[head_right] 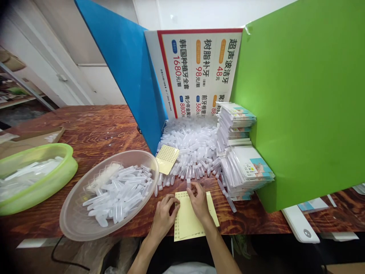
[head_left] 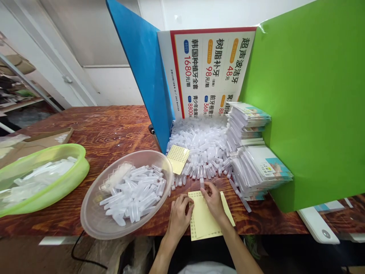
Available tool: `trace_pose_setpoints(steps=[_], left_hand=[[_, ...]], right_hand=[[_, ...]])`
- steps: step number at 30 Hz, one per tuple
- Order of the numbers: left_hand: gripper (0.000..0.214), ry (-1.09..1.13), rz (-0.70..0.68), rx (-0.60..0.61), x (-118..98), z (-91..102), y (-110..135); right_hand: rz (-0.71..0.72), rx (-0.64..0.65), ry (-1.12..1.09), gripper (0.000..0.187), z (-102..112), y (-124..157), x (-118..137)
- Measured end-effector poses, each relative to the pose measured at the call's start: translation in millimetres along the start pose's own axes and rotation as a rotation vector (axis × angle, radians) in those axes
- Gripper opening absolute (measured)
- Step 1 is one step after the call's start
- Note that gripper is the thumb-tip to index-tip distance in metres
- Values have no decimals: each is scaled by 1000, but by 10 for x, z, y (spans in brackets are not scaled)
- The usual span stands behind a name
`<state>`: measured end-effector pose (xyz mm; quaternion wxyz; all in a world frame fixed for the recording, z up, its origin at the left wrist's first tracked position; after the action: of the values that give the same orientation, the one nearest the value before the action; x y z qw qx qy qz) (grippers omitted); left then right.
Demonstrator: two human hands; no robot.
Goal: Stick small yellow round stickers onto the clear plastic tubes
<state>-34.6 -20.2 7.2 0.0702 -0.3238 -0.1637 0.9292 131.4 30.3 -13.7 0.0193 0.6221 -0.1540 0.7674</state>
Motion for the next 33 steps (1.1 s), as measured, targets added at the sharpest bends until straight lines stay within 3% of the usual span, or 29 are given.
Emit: trace_pose_setpoints(steps=[33], left_hand=[[11, 33, 33, 53, 8, 1, -88]], right_hand=[[0, 11, -3, 29, -3, 5, -13]])
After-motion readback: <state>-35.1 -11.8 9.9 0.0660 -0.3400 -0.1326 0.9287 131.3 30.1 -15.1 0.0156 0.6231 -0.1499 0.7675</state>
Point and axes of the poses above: each hand's wrist, its own y-axis away from the middle knuckle, its own z-axis out of the back of the hand, x = y × z, the point moved 2 cm from there along -y, towards the middle knuckle, and after that the axes turned 11 degrees about -x, right-handed, at the moved point
